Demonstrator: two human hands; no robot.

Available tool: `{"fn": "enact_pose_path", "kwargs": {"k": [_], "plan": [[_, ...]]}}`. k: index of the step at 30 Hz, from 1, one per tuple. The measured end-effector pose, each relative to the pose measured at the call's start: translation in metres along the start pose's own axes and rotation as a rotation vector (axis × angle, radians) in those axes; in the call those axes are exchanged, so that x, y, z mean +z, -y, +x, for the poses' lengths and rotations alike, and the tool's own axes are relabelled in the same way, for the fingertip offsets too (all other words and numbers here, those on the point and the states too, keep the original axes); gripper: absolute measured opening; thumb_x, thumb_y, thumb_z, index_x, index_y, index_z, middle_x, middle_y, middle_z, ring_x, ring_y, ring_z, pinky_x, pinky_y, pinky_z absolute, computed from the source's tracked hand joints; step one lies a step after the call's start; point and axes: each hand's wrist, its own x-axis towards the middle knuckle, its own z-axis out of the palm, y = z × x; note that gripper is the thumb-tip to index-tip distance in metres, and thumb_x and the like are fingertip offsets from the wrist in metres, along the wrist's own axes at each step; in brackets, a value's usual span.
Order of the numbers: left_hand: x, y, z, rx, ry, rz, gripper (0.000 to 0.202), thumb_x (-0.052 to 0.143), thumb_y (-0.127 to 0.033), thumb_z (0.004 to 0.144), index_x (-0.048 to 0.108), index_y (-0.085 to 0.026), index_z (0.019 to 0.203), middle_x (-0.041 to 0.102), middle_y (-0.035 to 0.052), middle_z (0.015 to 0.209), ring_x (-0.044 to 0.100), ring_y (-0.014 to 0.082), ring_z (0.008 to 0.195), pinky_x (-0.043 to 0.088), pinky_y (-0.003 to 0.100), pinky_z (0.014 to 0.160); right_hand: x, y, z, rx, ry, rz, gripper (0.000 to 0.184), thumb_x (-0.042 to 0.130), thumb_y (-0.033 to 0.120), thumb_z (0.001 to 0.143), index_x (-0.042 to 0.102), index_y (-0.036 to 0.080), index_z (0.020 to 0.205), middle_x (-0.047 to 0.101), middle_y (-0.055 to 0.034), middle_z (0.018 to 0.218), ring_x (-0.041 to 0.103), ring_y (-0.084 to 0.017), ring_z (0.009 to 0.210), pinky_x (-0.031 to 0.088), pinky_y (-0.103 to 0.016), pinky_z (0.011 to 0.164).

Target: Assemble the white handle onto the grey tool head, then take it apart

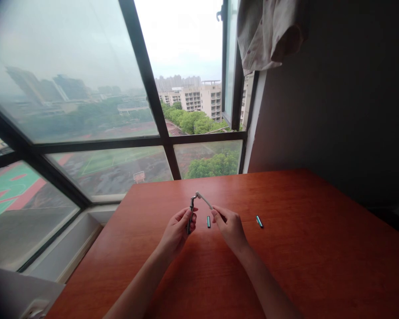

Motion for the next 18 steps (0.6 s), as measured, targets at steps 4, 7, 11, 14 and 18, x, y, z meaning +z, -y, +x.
{"fn": "enact_pose_path", "kwargs": {"k": [4, 7, 11, 14, 18], "plan": [[-0.0013, -0.0013, 0.0004, 0.037, -0.004, 0.014, 0.040, 0.076, -0.042, 0.069, 0.067, -0.012, 0.094, 0.054, -0.0001, 0.068, 0.042, 0.0052, 0.054, 0.031, 0.019, 0.052, 0.0013, 0.0016, -0.0015, 0.071, 0.078, 0.171, 0.043, 0.049, 0.045, 0.089, 0.069, 0.011, 0.106, 0.054, 0.0002, 0.060, 0.044, -0.010, 0.048, 0.033, -0.020, 0.043], [-0.0011, -0.0036, -0.0008, 0.049, 0.011, 0.032, 0.039, 0.075, -0.042, 0.070, 0.068, -0.012, 0.093, 0.052, -0.0005, 0.067, 0.042, 0.0056, 0.054, 0.030, 0.020, 0.053, -0.0003, 0.0014, -0.0012, 0.086, 0.086, 0.193, 0.045, 0.050, 0.046, 0.089, 0.069, 0.010, 0.109, 0.053, 0.0004, 0.060, 0.041, -0.009, 0.047, 0.031, -0.020, 0.042], [0.0009, -0.0055, -0.0031, 0.041, 0.042, 0.037, 0.037, 0.074, -0.041, 0.072, 0.068, -0.012, 0.093, 0.051, -0.0008, 0.066, 0.041, 0.0055, 0.054, 0.029, 0.021, 0.054, -0.0021, -0.0004, 0.0001, 0.069, 0.027, 0.130, 0.044, 0.051, 0.046, 0.088, 0.071, 0.011, 0.105, 0.056, -0.0015, 0.063, 0.045, -0.010, 0.052, 0.032, -0.020, 0.044], [0.0004, -0.0059, -0.0026, 0.062, 0.045, 0.054, 0.038, 0.073, -0.042, 0.072, 0.069, -0.012, 0.094, 0.051, -0.0008, 0.066, 0.040, 0.0057, 0.054, 0.028, 0.021, 0.054, -0.0021, -0.0015, 0.0000, 0.067, 0.030, 0.150, 0.044, 0.052, 0.046, 0.088, 0.070, 0.010, 0.106, 0.055, -0.0011, 0.062, 0.045, -0.011, 0.052, 0.033, -0.020, 0.044], [-0.0037, -0.0056, 0.0004, 0.100, 0.034, 0.122, 0.042, 0.072, -0.045, 0.072, 0.069, -0.012, 0.097, 0.051, -0.0003, 0.066, 0.040, 0.0070, 0.055, 0.028, 0.023, 0.054, -0.0036, 0.0002, -0.0009, 0.053, 0.052, 0.157, 0.042, 0.052, 0.044, 0.088, 0.070, 0.011, 0.107, 0.055, -0.0003, 0.061, 0.047, -0.011, 0.052, 0.035, -0.020, 0.046]]}}
